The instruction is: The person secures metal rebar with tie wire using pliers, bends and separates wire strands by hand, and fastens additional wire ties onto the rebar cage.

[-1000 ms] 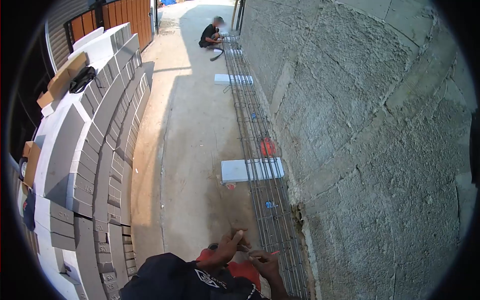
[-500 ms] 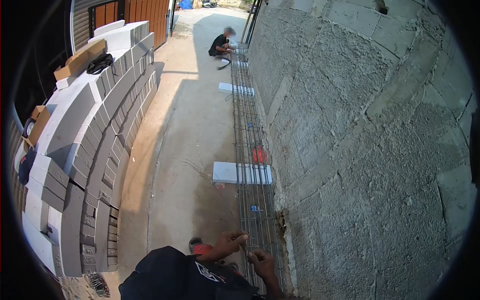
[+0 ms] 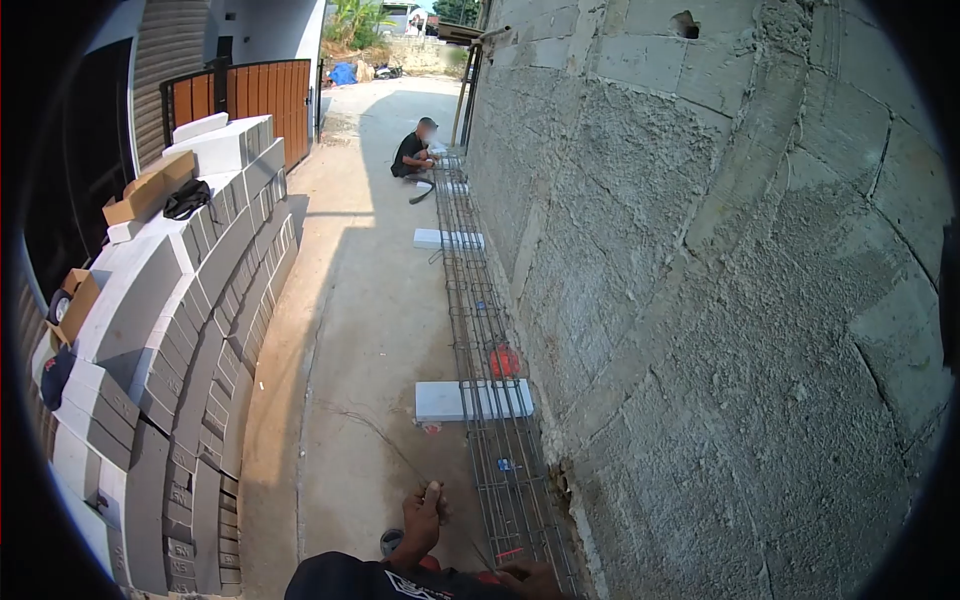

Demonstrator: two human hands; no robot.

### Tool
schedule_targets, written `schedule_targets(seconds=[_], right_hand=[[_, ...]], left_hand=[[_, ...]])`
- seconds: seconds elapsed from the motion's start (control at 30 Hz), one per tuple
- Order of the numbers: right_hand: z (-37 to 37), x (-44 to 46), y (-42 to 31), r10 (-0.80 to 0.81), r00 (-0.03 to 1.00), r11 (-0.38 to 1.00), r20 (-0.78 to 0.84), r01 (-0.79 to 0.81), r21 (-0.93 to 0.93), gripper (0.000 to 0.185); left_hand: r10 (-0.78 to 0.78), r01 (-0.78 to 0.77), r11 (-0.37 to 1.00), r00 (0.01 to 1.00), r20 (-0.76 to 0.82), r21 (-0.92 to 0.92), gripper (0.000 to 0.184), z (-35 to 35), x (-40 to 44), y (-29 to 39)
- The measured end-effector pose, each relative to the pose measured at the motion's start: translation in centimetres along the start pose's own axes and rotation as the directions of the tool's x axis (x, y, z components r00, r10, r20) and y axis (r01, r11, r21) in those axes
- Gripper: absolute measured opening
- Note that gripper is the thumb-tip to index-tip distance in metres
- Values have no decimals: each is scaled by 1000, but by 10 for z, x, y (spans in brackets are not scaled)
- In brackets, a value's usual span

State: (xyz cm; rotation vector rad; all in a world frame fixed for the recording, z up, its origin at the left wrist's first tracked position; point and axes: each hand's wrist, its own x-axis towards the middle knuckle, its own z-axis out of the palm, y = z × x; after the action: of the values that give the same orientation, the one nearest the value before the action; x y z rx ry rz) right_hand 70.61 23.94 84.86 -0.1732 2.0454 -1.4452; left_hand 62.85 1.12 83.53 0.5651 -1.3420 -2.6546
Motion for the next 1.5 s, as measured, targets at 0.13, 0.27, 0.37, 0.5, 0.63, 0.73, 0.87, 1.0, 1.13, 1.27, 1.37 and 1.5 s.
schedule_targets(seconds=[0.13, 0.27, 0.37, 0.5, 0.63, 0.73, 0.87, 1.0, 1.13, 1.27, 1.37, 1.5], right_hand=[[11, 18, 2, -38, 996, 989, -76, 27, -142, 33], [16, 37, 2, -71, 992, 977, -101, 49, -208, 28], [18, 53, 12, -121, 988, 962, -94, 93, -255, 25], [18, 73, -14, 11, 1000, 939, -28, -20, -345, 28], [40, 70, -43, 45, 990, 963, -134, -79, -256, 34], [53, 75, -64, -7, 967, 986, -253, -36, -165, 38], [57, 90, -73, -56, 955, 994, -290, 25, -110, 36], [62, 116, -78, -43, 945, 998, -325, 25, -59, 33], [68, 130, -76, -1, 926, 999, -377, 16, 35, 30], [69, 115, -102, 49, 850, 992, -525, 21, 128, 19], [68, 112, -76, 48, 857, 963, -513, 96, 252, 16], [71, 109, -67, -24, 863, 968, -504, 146, 204, 14]], left_hand=[[33, -45, 998, 968, -250, -42, 23, -9, 18, 1], [-16, -28, 991, 948, -317, -134, 23, -15, 35, 10], [-16, -21, 993, 948, -318, -112, 24, -22, 49, 16], [31, -53, 996, 952, -304, -65, 25, -28, 70, 32], [40, -72, 993, 953, -300, -97, 23, -37, 83, 48], [41, -65, 996, 944, -328, -62, 23, -49, 98, 53], [-5, -25, 990, 979, -206, -142, 18, -58, 103, 67], [-236, 198, 920, 969, 75, 339, 48, -73, 104, 68], [-164, 79, 956, 941, 294, 281, 21, -35, 68, 73], [-145, 43, 960, 921, 362, 275, 32, -41, 75, 50], [-212, 100, 960, 871, 444, 262, 32, -41, 70, 58], [-278, 153, 947, 828, 486, 282, 31, -40, 66, 62]])
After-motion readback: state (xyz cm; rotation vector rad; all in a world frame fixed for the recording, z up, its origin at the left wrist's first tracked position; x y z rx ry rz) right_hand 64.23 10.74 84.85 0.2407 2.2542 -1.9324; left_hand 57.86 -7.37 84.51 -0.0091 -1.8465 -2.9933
